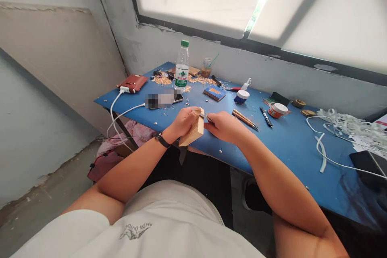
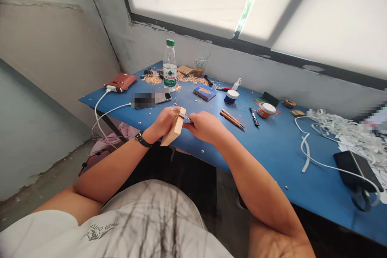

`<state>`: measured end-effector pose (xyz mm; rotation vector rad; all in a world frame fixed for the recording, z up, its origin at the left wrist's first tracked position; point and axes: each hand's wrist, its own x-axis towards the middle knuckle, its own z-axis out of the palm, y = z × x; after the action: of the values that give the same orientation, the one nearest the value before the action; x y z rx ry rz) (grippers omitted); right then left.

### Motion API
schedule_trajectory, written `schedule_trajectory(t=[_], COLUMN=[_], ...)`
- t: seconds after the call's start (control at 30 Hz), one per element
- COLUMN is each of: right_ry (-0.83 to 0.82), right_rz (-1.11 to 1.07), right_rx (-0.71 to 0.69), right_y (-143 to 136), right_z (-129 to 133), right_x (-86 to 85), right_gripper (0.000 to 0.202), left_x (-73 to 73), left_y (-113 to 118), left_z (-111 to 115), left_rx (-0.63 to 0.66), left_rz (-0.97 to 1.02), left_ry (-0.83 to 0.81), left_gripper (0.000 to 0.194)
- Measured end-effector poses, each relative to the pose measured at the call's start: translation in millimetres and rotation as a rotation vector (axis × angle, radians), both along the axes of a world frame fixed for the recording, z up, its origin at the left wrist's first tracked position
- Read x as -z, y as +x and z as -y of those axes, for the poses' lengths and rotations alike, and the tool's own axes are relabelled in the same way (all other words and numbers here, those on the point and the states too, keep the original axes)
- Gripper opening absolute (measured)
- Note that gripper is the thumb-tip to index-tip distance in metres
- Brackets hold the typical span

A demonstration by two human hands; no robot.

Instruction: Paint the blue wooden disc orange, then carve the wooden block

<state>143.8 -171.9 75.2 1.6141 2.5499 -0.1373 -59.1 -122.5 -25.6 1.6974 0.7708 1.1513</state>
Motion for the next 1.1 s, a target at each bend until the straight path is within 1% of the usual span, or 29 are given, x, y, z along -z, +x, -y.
schedule_trajectory(t=[0.07,0.13,0.2,0.27,0.37,0.43,0.5,0.57,0.67,0.73,0.8,0.87,0.93,1.03,1.1], right_ry=[-0.010,-0.017,-0.008,0.008,0.018,0.024,0.050,0.100,0.143,0.089,-0.013,-0.125,-0.197,-0.211,-0.198], right_rz=[-0.005,0.005,0.030,0.050,0.025,-0.030,-0.108,-0.201,-0.294,-0.311,-0.296,-0.284,-0.285,-0.245,-0.206], right_rx=[0.032,0.057,0.080,0.119,0.165,0.183,0.199,0.212,0.278,0.331,0.362,0.344,0.286,0.202,0.168], right_y=[0,-1,-2,-5,-7,-3,8,26,55,68,73,72,67,60,57], right_z=[-2,-3,-6,-7,-10,-13,-19,-28,-41,-47,-48,-46,-44,-40,-41], right_x=[-1.6,-3.4,-4.7,-4.8,-1.4,2.7,6.7,8.8,7.5,5.0,3.2,3.3,5.1,9.8,13.9], right_gripper=[0.031,0.033,0.036,0.045,0.063,0.070,0.070,0.067,0.063,0.059,0.056,0.054,0.055,0.058,0.056], left_x=[1.4,3.1,4.5,4.2,-0.4,-4.7,-8.4,-10.8,-11.9,-11.3,-10.1,-8.2,-5.9,-2.3,-0.3], left_y=[0,0,0,-1,-2,-2,-2,-2,-1,-1,-1,-1,-1,-1,-1], left_z=[-4,-7,-9,-8,-2,3,8,11,13,12,11,9,8,6,5], left_rx=[0.010,0.000,-0.029,-0.059,-0.094,-0.108,-0.115,-0.112,-0.100,-0.098,-0.104,-0.119,-0.132,-0.130,-0.132], left_rz=[-0.002,-0.005,-0.014,-0.022,-0.003,0.014,0.018,0.016,0.032,0.046,0.056,0.067,0.080,0.092,0.097], left_ry=[-0.003,-0.009,-0.031,-0.062,-0.081,-0.082,-0.099,-0.130,-0.175,-0.198,-0.215,-0.219,-0.219,-0.226,-0.232], left_gripper=[0.076,0.075,0.080,0.089,0.100,0.105,0.108,0.109,0.106,0.104,0.104,0.106,0.109,0.110,0.109])
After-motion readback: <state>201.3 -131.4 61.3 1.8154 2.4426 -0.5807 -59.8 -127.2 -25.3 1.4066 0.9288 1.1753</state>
